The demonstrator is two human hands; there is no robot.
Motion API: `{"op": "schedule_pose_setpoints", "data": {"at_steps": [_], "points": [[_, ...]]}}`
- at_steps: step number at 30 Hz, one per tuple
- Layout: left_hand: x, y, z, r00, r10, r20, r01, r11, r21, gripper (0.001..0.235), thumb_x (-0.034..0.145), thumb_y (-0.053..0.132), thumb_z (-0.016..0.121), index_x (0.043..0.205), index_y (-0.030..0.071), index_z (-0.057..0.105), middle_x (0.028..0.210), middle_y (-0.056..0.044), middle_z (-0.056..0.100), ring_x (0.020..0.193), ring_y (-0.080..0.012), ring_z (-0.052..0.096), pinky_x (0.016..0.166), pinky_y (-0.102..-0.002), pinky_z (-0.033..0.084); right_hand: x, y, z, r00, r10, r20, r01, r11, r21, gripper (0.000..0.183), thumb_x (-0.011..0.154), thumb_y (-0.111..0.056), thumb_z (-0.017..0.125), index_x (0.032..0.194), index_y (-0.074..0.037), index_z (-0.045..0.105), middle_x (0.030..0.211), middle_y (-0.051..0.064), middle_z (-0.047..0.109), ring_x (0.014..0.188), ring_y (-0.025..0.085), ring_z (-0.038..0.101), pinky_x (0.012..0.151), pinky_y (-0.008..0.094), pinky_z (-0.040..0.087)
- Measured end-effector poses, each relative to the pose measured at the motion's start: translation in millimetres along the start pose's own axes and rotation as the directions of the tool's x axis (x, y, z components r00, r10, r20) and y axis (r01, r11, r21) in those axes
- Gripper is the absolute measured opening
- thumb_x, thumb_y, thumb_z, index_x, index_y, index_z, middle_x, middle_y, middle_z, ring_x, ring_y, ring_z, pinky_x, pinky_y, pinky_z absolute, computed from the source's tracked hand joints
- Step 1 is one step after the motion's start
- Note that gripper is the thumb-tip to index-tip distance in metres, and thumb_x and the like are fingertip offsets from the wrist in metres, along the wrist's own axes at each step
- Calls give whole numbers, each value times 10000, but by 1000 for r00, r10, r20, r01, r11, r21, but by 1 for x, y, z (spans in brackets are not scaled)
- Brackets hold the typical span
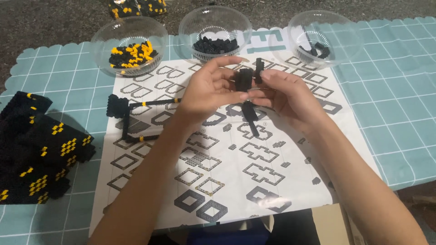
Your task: The person assembles small black and yellow plastic bricks into a frame-like structure on a table. They pick up pieces from clear bowls and a printed instruction sheet, connecting them by hand to form a rectangular shape.
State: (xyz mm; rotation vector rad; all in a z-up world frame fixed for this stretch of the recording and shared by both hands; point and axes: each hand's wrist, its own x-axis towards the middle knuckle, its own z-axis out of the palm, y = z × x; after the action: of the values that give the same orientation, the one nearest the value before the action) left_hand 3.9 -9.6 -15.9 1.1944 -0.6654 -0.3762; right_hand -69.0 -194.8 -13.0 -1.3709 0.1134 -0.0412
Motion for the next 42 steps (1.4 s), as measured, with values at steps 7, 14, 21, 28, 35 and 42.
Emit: {"op": "schedule_pose_setpoints", "data": {"at_steps": [7,14,21,28,35,42], "points": [[1,-8,2,998,48,31,-46,998,-51,641,678,-45,806,1256,57,549,1078,-185,636,905,-235,658,798,-341,575,-1,-2,7,999,33,-17,-32,997,69,207,894,-211,547,989,-32,587,988,124,657,889,211,672,825,332,568],[-4,28,8,974,-221,-55,224,974,43,430,776,89,676,1186,69,547,1051,-128,675,950,-260,692,890,-357,595,-12,-22,20,981,152,-121,-141,986,88,46,898,-108,591,869,-96,557,974,136,675,826,188,649,759,254,538],[4,1,-11,970,-166,-177,182,980,81,322,863,239,690,1179,187,654,1080,-69,678,901,-117,631,747,-249,523,3,15,-2,998,-4,-66,5,1000,21,229,889,-126,617,1081,-4,592,895,122,651,811,223,681,759,306,574],[7,-7,-47,956,79,-281,180,601,779,226,887,94,592,1088,148,681,974,-67,667,969,-237,642,862,-344,488,11,24,-16,999,7,-33,-8,999,-39,235,902,-158,605,1052,23,623,803,146,643,725,229,689,694,314,586],[10,-7,-60,906,-34,-423,417,251,874,248,925,151,542,1123,236,665,975,-23,586,1001,-209,563,872,-364,401,8,20,-15,998,1,-56,-3,999,-32,211,901,-170,609,1005,9,648,787,127,641,709,192,677,697,291,575],[4,25,-29,910,44,-411,366,379,850,203,936,173,566,1106,131,667,1052,-97,612,1085,-281,534,962,-438,341,4,-5,-10,993,-42,-109,41,999,-11,287,879,-154,623,1146,-49,616,884,93,648,807,162,658,788,284,535]]}}
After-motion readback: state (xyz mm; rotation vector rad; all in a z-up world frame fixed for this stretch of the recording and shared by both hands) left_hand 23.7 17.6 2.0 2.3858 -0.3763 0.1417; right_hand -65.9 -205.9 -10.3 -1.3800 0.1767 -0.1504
